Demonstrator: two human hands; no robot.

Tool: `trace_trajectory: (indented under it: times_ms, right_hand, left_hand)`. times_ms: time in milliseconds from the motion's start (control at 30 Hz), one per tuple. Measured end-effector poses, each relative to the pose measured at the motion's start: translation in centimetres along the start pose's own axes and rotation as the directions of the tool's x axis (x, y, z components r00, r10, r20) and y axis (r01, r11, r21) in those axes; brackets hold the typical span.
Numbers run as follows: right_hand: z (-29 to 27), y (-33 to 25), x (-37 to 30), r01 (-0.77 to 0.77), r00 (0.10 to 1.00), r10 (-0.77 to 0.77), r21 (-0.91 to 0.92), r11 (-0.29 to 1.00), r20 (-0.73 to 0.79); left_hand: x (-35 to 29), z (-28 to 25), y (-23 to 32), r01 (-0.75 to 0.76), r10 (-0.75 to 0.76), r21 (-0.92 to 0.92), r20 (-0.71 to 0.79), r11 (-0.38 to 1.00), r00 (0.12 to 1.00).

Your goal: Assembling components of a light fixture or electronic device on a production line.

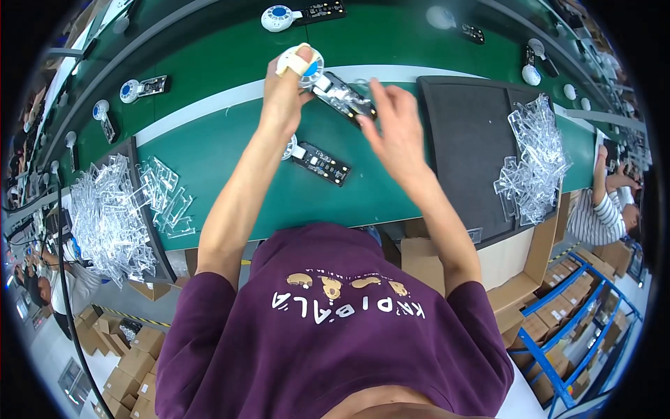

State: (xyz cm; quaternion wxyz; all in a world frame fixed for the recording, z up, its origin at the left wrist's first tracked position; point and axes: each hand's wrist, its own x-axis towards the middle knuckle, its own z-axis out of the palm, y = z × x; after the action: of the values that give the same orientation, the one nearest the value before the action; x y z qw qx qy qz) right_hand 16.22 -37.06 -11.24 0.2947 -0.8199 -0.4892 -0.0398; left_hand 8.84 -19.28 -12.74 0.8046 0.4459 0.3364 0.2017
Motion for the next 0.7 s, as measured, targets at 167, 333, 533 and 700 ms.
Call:
trace_trajectory:
  times_ms: [167, 333, 533, 700]
  right_hand:
    - [3.9, -3.3, 1.6, -0.007, 1.000, 0.005, -0.140, 0.990, -0.014]
    - [4.1, -4.3, 1.2, 0.000, 0.998, -0.004, -0.059, 0.998, -0.062]
    - [4.2, -5.0, 2.3, 0.033, 0.999, -0.036, 0.088, 0.996, 0.031]
    - [6.4, -6.1, 3.1, -0.077, 0.985, 0.121, 0.307, 0.948, -0.126]
  left_hand:
    - [-1.7, 0.4, 0.3, -0.065, 0.066, 0.024, -0.057, 0.998, 0.996]
    - [-2.0, -1.7, 1.0, -0.095, 0.095, -0.009, -0.058, 0.995, 0.994]
    - [-4.2, -3.1, -0.7, -0.008, 0.127, -0.575, 0.166, 0.818, 0.978]
    - [-3.7, -4.3, 0.4, -0.046, 0.057, -0.192, 0.057, 0.980, 0.997]
